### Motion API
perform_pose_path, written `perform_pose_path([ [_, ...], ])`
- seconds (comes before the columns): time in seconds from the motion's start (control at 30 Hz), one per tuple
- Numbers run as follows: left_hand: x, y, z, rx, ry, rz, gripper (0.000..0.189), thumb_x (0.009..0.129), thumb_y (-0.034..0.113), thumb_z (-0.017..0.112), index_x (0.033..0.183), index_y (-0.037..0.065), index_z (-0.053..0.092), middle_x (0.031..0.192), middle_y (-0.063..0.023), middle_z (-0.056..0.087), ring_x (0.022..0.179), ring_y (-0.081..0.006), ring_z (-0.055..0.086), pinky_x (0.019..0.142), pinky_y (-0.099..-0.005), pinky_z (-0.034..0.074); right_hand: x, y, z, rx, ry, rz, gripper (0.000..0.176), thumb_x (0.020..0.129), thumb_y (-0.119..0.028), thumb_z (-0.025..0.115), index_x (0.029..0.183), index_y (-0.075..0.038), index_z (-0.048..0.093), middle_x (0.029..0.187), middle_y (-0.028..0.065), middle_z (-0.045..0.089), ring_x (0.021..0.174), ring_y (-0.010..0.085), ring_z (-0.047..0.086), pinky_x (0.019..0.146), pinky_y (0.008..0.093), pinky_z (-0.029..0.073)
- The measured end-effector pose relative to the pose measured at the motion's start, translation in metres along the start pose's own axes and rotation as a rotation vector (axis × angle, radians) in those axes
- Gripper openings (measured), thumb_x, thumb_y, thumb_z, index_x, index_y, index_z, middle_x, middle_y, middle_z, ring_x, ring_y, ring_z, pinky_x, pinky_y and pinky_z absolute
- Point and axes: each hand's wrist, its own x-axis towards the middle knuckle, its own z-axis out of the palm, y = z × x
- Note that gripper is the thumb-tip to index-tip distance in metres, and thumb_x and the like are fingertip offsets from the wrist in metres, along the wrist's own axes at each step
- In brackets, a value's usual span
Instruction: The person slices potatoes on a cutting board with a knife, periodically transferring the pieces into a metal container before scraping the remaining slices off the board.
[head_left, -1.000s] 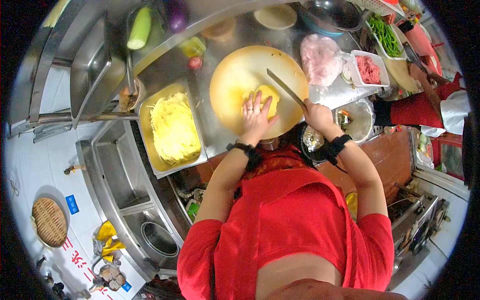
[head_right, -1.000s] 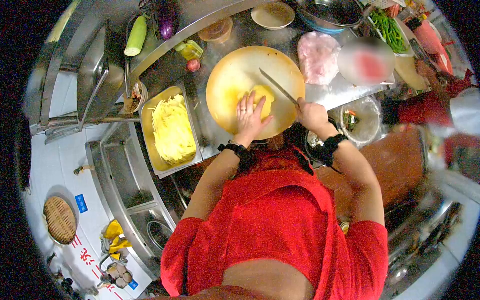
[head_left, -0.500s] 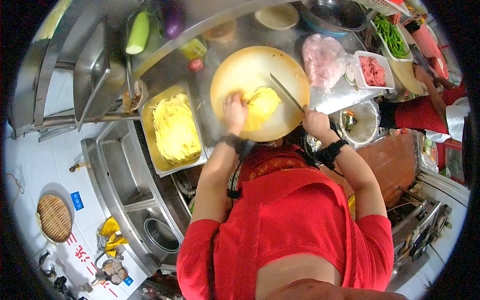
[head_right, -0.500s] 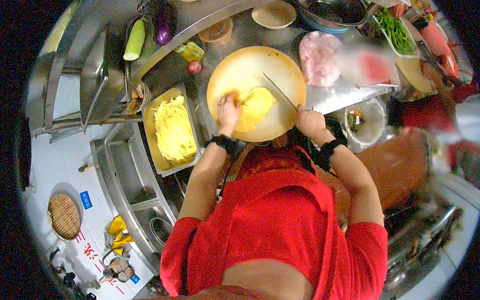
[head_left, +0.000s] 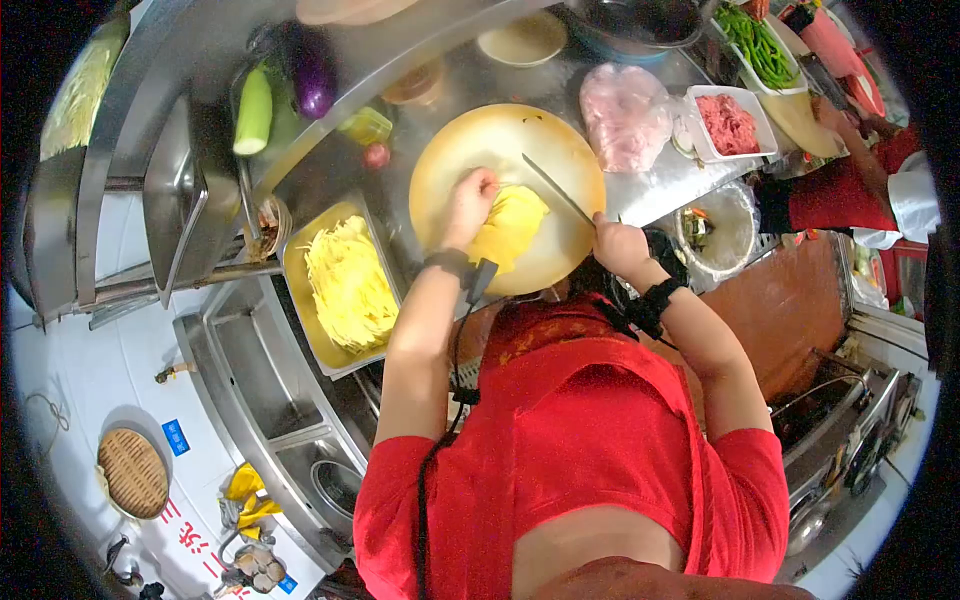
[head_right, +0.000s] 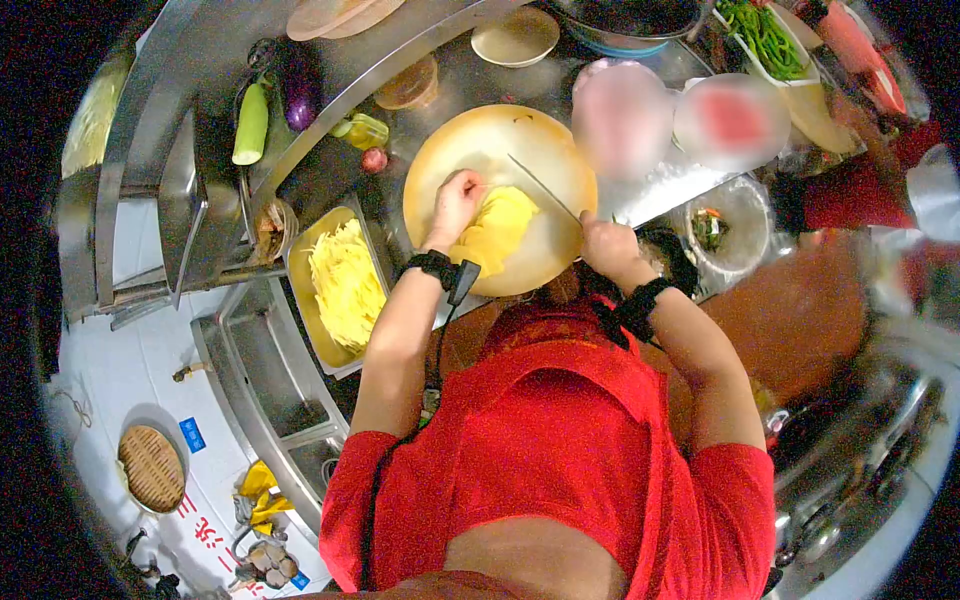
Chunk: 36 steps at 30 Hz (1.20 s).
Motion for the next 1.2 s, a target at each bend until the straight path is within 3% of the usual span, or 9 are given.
perform_pose_path([
  [0.03,0.002,0.004,0.004,0.001,-0.005,-0.001,0.008,0.074,-0.002,0.054,0.079,0.003,0.057,0.08,-0.0128,0.062,0.076,-0.0286,0.059,0.071,-0.0335,0.048,0.0,0.0,0.0,-0.012,0.0,-0.001,0.015,0.078,-0.014,0.048,0.09,-0.004,0.047,0.067,0.017,0.062,0.062,0.0332,0.063,0.053,0.0441,0.049],
  [0.1,0.006,0.01,0.012,0.147,-0.054,0.337,0.011,0.073,-0.004,0.053,0.078,0.003,0.057,0.086,-0.0117,0.062,0.079,-0.0292,0.059,0.072,-0.0338,0.048,0.0,-0.001,-0.001,-0.023,0.0,0.001,0.015,0.078,-0.014,0.048,0.09,-0.004,0.047,0.067,0.0169,0.062,0.062,0.0332,0.063,0.053,0.0442,0.049],
  [0.17,0.002,-0.001,0.019,0.216,-0.172,0.287,0.014,0.071,-0.005,0.053,0.08,0.004,0.06,0.089,-0.0106,0.061,0.082,-0.0307,0.059,0.073,-0.0347,0.048,-0.001,-0.001,-0.003,0.003,0.014,-0.02,0.015,0.078,-0.014,0.048,0.09,-0.004,0.047,0.066,0.0162,0.062,0.061,0.0329,0.063,0.053,0.0442,0.049],
  [0.33,-0.017,0.002,0.017,0.32,-0.02,0.514,0.021,0.073,0.003,0.054,0.09,0.008,0.066,0.095,-0.0078,0.059,0.095,-0.0281,0.054,0.083,-0.0387,0.044,-0.001,0.0,-0.001,0.004,0.004,-0.013,0.016,0.078,-0.013,0.048,0.091,-0.004,0.047,0.068,0.0158,0.062,0.062,0.0326,0.063,0.053,0.0442,0.049],
  [0.77,-0.066,0.008,0.038,0.585,0.024,0.441,0.04,0.07,0.03,0.066,0.103,0.008,0.06,0.104,-0.0077,0.052,0.102,-0.0264,0.049,0.086,-0.0401,0.041,-0.011,-0.019,0.006,-0.32,-0.013,-0.181,0.018,0.08,-0.017,0.047,0.093,-0.006,0.05,0.071,0.0089,0.065,0.058,0.0214,0.064,0.047,0.0383,0.049],
  [0.87,-0.069,0.008,0.035,0.584,0.013,0.434,0.04,0.072,0.031,0.065,0.103,0.007,0.059,0.107,-0.0088,0.052,0.102,-0.0274,0.049,0.088,-0.0397,0.04,-0.009,-0.02,0.002,-0.225,-0.043,-0.149,0.018,0.079,-0.016,0.048,0.095,-0.007,0.05,0.071,0.0097,0.065,0.06,0.025,0.064,0.049,0.0376,0.049],
  [1.0,-0.069,0.006,0.03,0.509,0.08,0.396,0.037,0.074,0.027,0.064,0.104,0.007,0.058,0.108,-0.0084,0.052,0.103,-0.0276,0.049,0.089,-0.0397,0.039,-0.014,-0.009,-0.006,-0.092,0.067,-0.129,0.021,0.077,-0.019,0.054,0.095,-0.009,0.049,0.071,0.0103,0.063,0.063,0.0282,0.063,0.054,0.0373,0.049],
  [1.07,-0.066,0.003,0.028,0.379,0.349,0.403,0.028,0.078,0.02,0.061,0.104,0.009,0.058,0.109,-0.0081,0.053,0.102,-0.0281,0.05,0.089,-0.0392,0.039,-0.018,-0.002,-0.015,-0.084,0.146,-0.155,0.024,0.075,-0.02,0.056,0.095,-0.009,0.049,0.072,0.0107,0.062,0.064,0.0281,0.062,0.057,0.0379,0.048],
  [1.2,-0.051,0.031,0.017,0.402,0.211,0.537,0.015,0.077,0.014,0.061,0.091,0.009,0.062,0.098,-0.0079,0.056,0.097,-0.0288,0.051,0.086,-0.0389,0.04,-0.02,0.003,-0.027,-0.158,0.193,-0.183,0.031,0.074,-0.022,0.059,0.1,-0.011,0.049,0.076,0.0108,0.059,0.067,0.0267,0.061,0.062,0.0384,0.046],
])
